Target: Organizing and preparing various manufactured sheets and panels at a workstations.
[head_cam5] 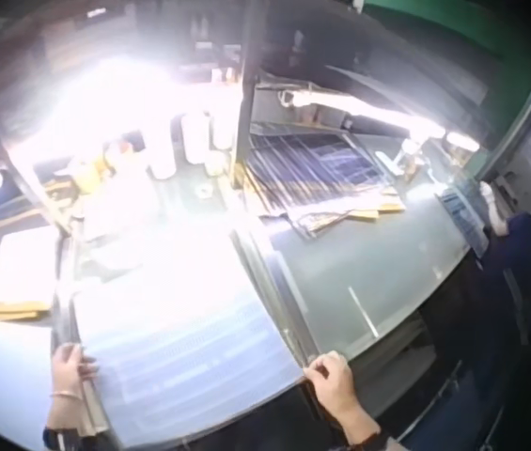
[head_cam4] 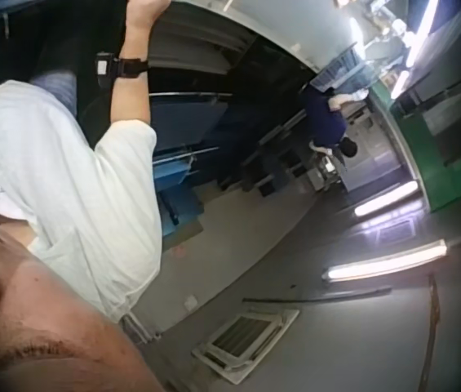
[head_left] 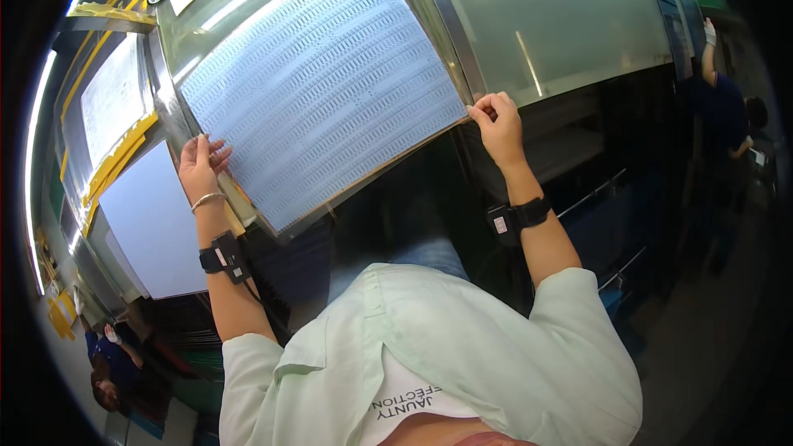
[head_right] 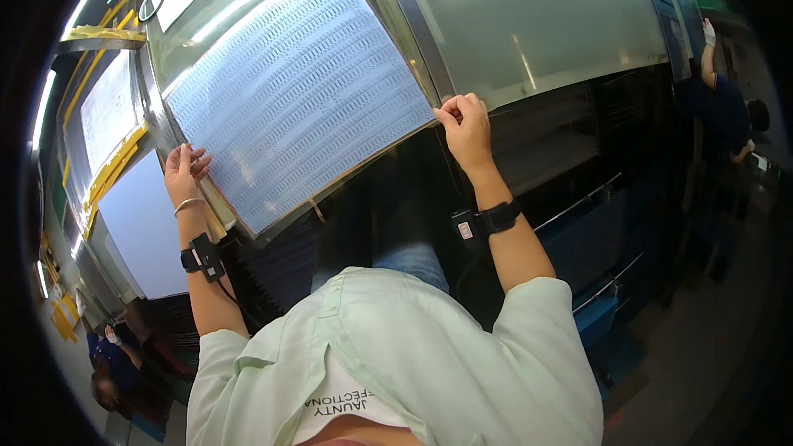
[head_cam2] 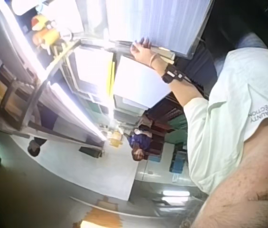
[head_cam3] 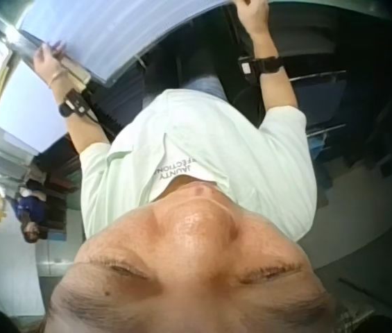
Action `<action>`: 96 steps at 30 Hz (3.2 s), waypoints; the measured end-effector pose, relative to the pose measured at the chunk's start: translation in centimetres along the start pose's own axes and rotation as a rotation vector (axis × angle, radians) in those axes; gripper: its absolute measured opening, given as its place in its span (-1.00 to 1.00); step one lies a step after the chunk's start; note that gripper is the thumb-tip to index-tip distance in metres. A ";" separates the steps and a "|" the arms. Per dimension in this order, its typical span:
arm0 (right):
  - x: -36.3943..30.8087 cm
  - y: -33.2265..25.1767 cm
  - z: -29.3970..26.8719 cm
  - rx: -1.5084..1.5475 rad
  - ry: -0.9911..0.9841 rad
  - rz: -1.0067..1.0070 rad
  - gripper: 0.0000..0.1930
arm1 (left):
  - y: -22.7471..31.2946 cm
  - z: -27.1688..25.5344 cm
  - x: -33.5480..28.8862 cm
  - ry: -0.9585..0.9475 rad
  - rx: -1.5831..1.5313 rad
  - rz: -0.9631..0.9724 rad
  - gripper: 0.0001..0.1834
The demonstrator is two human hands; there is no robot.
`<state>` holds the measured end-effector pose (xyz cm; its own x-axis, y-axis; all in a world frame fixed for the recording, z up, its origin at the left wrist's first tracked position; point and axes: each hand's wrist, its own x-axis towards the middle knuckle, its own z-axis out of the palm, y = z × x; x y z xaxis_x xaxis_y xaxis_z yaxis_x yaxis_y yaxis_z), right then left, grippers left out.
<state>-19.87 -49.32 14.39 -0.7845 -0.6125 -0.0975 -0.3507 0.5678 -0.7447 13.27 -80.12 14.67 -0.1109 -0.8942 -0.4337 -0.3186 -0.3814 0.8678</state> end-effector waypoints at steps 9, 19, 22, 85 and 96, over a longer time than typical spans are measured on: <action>-0.2 -0.1 0.1 -0.070 0.027 -0.067 -0.85 | -0.9 -0.6 0.1 0.002 -0.042 0.023 -0.78; 0.3 0.5 0.1 -0.154 0.061 -0.174 -0.81 | -0.1 -0.2 0.6 -0.040 -0.076 0.016 -0.79; 0.6 0.0 0.7 -0.205 0.041 -0.300 -0.82 | 1.0 -1.6 0.8 -0.039 -0.155 -0.104 -0.71; -2.4 -0.4 -4.2 -0.639 -0.264 -0.724 -0.32 | -8.3 -0.6 -9.5 0.475 1.116 0.730 -0.33; 0.4 0.4 -4.8 -0.602 -0.267 -0.883 -0.28 | -15.7 -0.2 -14.3 0.222 -0.288 -0.360 -0.64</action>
<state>-22.71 -46.71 17.24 -0.0242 -0.9928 0.1176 -0.9825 0.0019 -0.1862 20.03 -61.43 7.33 0.1706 -0.7105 -0.6827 -0.0244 -0.6957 0.7180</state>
